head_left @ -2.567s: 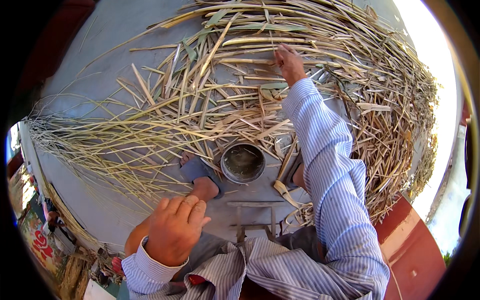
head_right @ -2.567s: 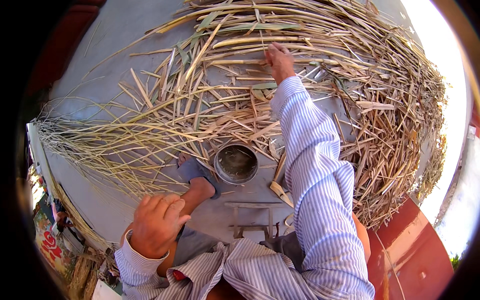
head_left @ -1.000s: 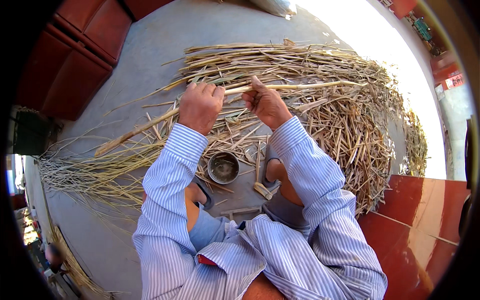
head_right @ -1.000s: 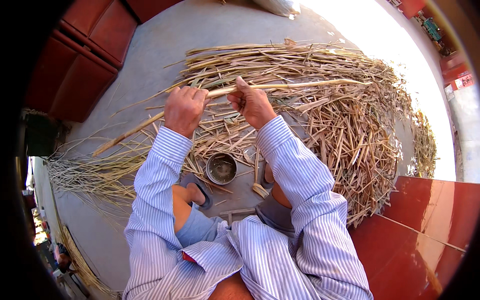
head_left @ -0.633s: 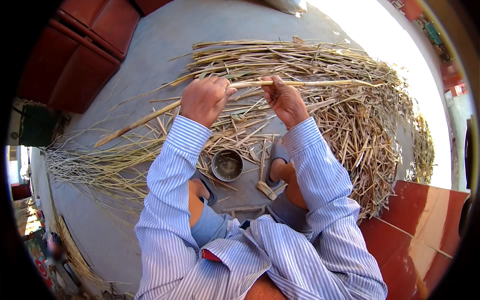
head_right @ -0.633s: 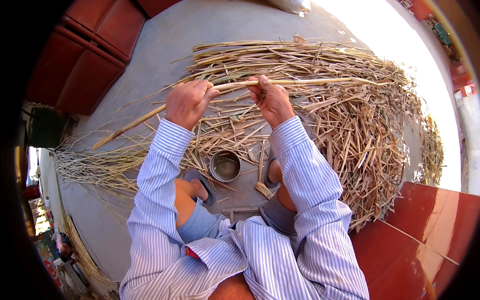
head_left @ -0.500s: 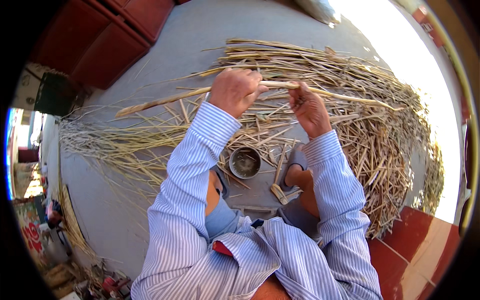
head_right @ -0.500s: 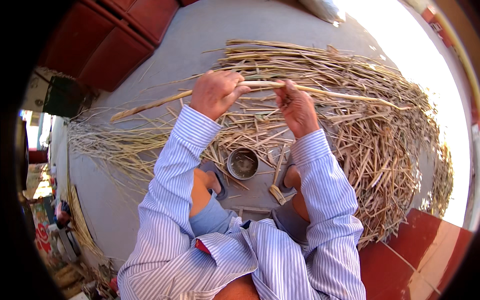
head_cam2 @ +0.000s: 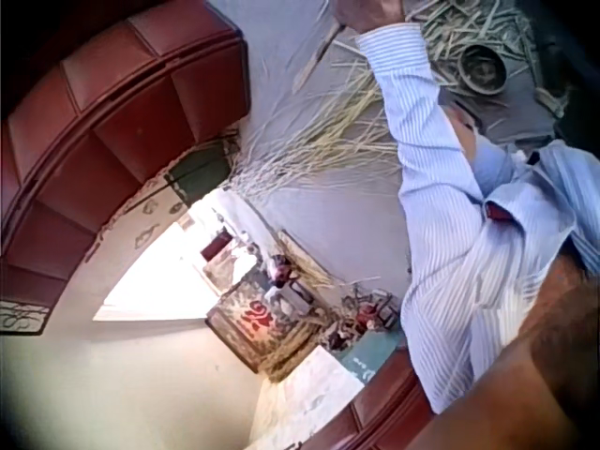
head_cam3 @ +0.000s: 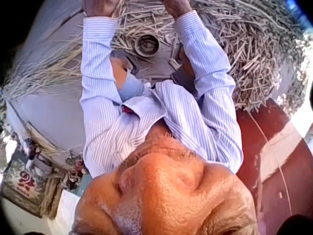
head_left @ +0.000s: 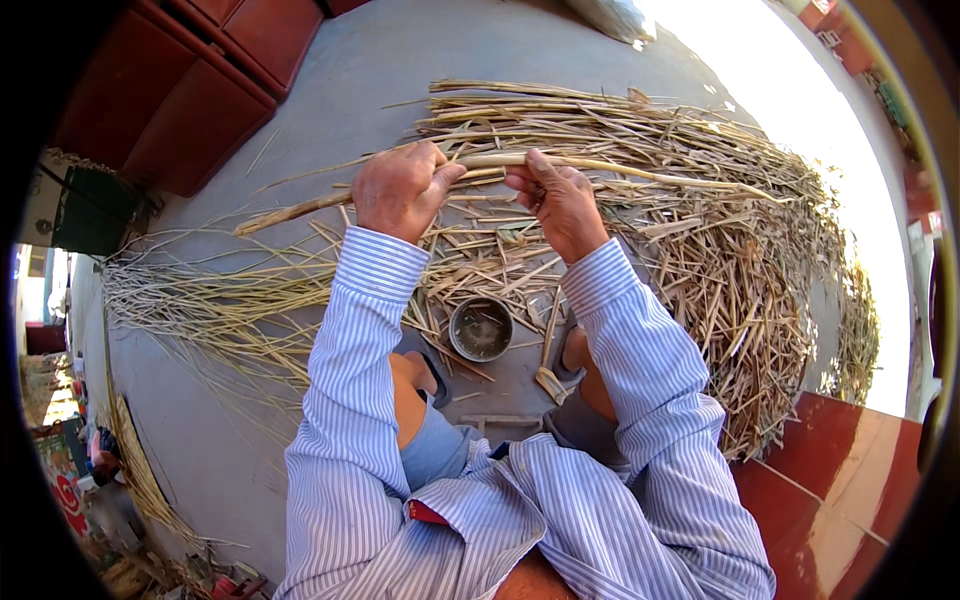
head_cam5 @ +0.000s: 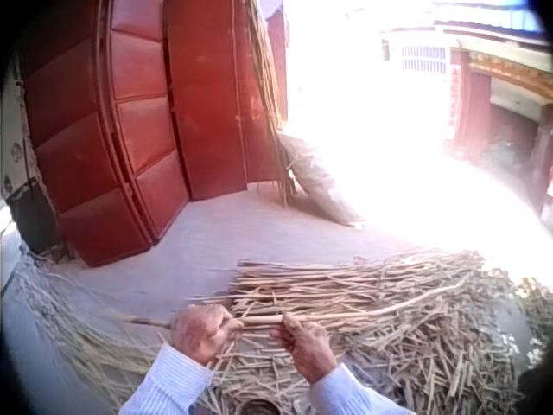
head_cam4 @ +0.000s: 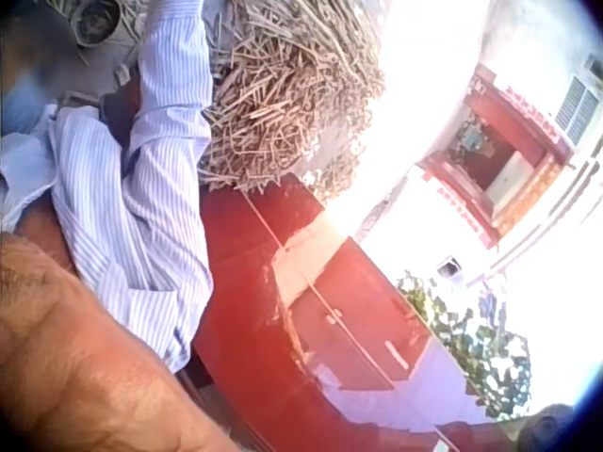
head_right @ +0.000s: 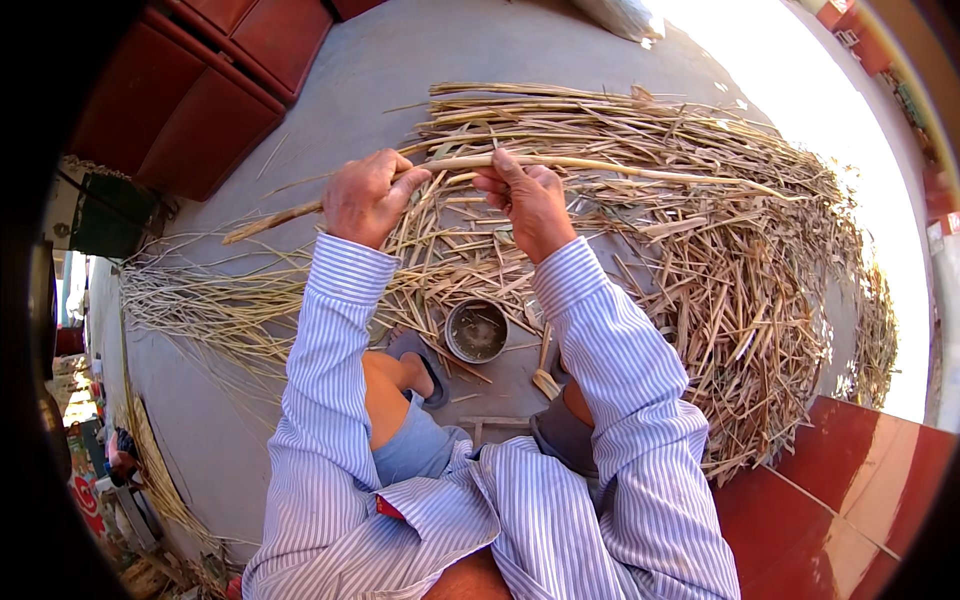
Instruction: The person sits on the floor and repeatedly picks up dried plant stalks, strips off the outer layers by hand, and places the processed pieces aside. The person handles the stalks one at a time, separating usable parts from waste.
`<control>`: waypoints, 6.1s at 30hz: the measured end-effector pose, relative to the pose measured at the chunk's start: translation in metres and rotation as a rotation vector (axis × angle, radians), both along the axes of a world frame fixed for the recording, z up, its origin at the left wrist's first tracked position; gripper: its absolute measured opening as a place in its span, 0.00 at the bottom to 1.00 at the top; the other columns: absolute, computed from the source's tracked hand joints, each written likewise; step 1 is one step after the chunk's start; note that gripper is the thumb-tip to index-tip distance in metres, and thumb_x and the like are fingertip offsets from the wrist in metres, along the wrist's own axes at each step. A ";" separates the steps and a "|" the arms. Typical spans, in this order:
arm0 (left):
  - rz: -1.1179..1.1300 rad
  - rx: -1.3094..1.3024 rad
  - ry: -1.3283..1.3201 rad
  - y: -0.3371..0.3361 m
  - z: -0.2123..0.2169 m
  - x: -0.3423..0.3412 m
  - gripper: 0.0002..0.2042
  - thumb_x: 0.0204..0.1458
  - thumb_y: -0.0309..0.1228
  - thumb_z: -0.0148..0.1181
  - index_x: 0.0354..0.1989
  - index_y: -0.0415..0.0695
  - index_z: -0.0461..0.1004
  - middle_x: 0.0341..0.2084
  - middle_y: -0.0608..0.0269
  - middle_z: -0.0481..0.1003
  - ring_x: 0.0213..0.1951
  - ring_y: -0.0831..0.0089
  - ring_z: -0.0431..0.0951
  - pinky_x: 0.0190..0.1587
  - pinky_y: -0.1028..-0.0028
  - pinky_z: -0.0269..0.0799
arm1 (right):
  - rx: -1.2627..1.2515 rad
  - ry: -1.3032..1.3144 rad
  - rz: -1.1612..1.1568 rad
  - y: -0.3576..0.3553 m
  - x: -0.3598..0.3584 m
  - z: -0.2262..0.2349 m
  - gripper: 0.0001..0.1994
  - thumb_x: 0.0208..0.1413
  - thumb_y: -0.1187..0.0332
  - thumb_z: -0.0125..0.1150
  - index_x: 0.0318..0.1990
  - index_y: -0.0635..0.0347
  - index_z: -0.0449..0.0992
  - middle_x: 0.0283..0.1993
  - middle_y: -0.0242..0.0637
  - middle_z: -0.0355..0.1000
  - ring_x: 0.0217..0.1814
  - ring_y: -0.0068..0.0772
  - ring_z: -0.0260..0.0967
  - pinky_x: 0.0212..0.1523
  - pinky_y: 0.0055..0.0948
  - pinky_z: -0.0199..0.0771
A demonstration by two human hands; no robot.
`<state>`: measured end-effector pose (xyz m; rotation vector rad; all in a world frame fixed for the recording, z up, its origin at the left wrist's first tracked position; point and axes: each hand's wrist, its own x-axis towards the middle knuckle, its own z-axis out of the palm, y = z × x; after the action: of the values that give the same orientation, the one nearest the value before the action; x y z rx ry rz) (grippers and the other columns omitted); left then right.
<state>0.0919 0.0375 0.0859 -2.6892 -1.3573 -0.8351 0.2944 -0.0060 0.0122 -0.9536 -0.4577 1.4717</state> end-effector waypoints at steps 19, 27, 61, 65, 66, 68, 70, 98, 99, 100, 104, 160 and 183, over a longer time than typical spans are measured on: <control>0.018 -0.072 -0.073 0.012 0.019 -0.010 0.12 0.47 0.40 0.69 0.26 0.45 0.77 0.20 0.58 0.77 0.23 0.59 0.76 0.26 0.62 0.68 | -0.226 0.358 -0.344 -0.016 0.144 -0.029 0.17 0.68 0.61 0.49 0.55 0.63 0.62 0.48 0.44 0.73 0.51 0.36 0.72 0.42 0.30 0.77; -0.129 -0.104 -0.030 0.010 0.013 0.013 0.12 0.49 0.39 0.66 0.28 0.43 0.79 0.22 0.55 0.76 0.24 0.56 0.75 0.27 0.62 0.67 | -0.385 0.287 -0.432 0.001 0.178 -0.077 0.11 0.65 0.63 0.54 0.44 0.61 0.78 0.35 0.34 0.75 0.34 0.24 0.68 0.35 0.22 0.72; -0.079 -0.277 0.121 0.001 0.028 -0.015 0.13 0.52 0.41 0.63 0.27 0.44 0.77 0.23 0.55 0.75 0.29 0.57 0.75 0.32 0.61 0.65 | -0.070 0.454 -0.541 -0.010 0.179 -0.050 0.11 0.68 0.69 0.44 0.47 0.65 0.72 0.39 0.40 0.77 0.33 0.27 0.76 0.34 0.25 0.82; -0.258 0.059 0.064 -0.006 0.004 0.020 0.14 0.51 0.42 0.64 0.27 0.43 0.77 0.24 0.57 0.76 0.28 0.58 0.75 0.31 0.63 0.67 | -0.016 0.373 -0.051 -0.005 0.087 -0.005 0.13 0.70 0.64 0.43 0.48 0.65 0.70 0.44 0.44 0.77 0.41 0.34 0.77 0.34 0.29 0.82; -0.228 0.068 0.034 -0.007 0.003 0.024 0.14 0.50 0.42 0.65 0.26 0.43 0.77 0.23 0.57 0.76 0.27 0.58 0.75 0.30 0.63 0.67 | -0.041 0.313 -0.021 -0.007 0.083 -0.004 0.13 0.69 0.65 0.43 0.48 0.66 0.70 0.44 0.44 0.77 0.41 0.34 0.78 0.35 0.29 0.82; -0.190 -0.016 -0.014 -0.004 0.008 0.015 0.14 0.49 0.41 0.66 0.25 0.42 0.77 0.21 0.57 0.75 0.25 0.59 0.75 0.27 0.64 0.66 | -0.095 0.397 -0.198 0.000 0.102 -0.011 0.12 0.69 0.65 0.46 0.48 0.66 0.71 0.44 0.43 0.77 0.41 0.34 0.77 0.35 0.29 0.82; -0.162 -0.086 -0.053 -0.003 0.012 0.008 0.14 0.48 0.41 0.67 0.24 0.42 0.77 0.19 0.57 0.74 0.23 0.59 0.74 0.25 0.64 0.66 | -0.081 0.424 -0.581 0.001 0.153 -0.019 0.11 0.68 0.66 0.47 0.47 0.64 0.71 0.39 0.38 0.76 0.39 0.30 0.77 0.34 0.24 0.78; -0.159 0.030 -0.007 0.003 0.007 0.010 0.12 0.49 0.38 0.66 0.26 0.43 0.73 0.21 0.57 0.74 0.26 0.57 0.74 0.29 0.61 0.67 | 0.024 -0.065 -0.324 -0.011 0.075 0.009 0.08 0.64 0.70 0.54 0.45 0.65 0.72 0.40 0.40 0.78 0.32 0.22 0.74 0.29 0.16 0.74; -0.139 0.019 -0.032 0.005 0.013 0.004 0.12 0.49 0.38 0.67 0.26 0.43 0.73 0.20 0.57 0.74 0.25 0.57 0.74 0.29 0.61 0.66 | 0.071 -0.047 -0.489 -0.007 0.093 0.000 0.07 0.64 0.70 0.54 0.44 0.64 0.71 0.39 0.39 0.78 0.31 0.21 0.73 0.28 0.16 0.73; -0.125 0.005 -0.064 0.009 0.013 0.001 0.12 0.49 0.38 0.67 0.26 0.43 0.74 0.20 0.57 0.74 0.25 0.57 0.74 0.28 0.61 0.66 | 0.117 -0.038 -0.660 -0.007 0.116 -0.007 0.06 0.64 0.70 0.53 0.43 0.64 0.71 0.37 0.39 0.78 0.29 0.20 0.72 0.27 0.16 0.71; -0.057 -0.046 -0.079 0.012 0.016 -0.022 0.13 0.47 0.38 0.70 0.26 0.42 0.75 0.19 0.57 0.75 0.21 0.60 0.75 0.25 0.65 0.67 | -0.260 0.100 -0.942 -0.031 0.217 -0.048 0.14 0.67 0.65 0.49 0.50 0.69 0.67 0.38 0.42 0.75 0.28 0.25 0.70 0.29 0.21 0.70; -0.045 -0.155 -0.107 0.000 0.018 -0.050 0.11 0.48 0.34 0.70 0.26 0.41 0.75 0.18 0.56 0.75 0.21 0.61 0.74 0.24 0.67 0.65 | -0.256 0.410 -0.591 -0.014 0.165 -0.010 0.13 0.67 0.62 0.51 0.48 0.63 0.70 0.42 0.42 0.74 0.46 0.29 0.73 0.37 0.25 0.78; -0.141 0.100 -0.161 -0.019 0.031 -0.032 0.12 0.45 0.35 0.72 0.24 0.41 0.75 0.17 0.59 0.74 0.19 0.66 0.73 0.22 0.69 0.65 | 0.000 0.137 -0.457 0.003 0.150 -0.024 0.11 0.62 0.65 0.59 0.42 0.65 0.76 0.35 0.38 0.78 0.31 0.22 0.73 0.26 0.17 0.76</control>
<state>0.0597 0.0184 0.1170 -2.7161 -1.1260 -1.1230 0.4440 -0.0034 -0.0120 -0.8806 -0.1249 1.1106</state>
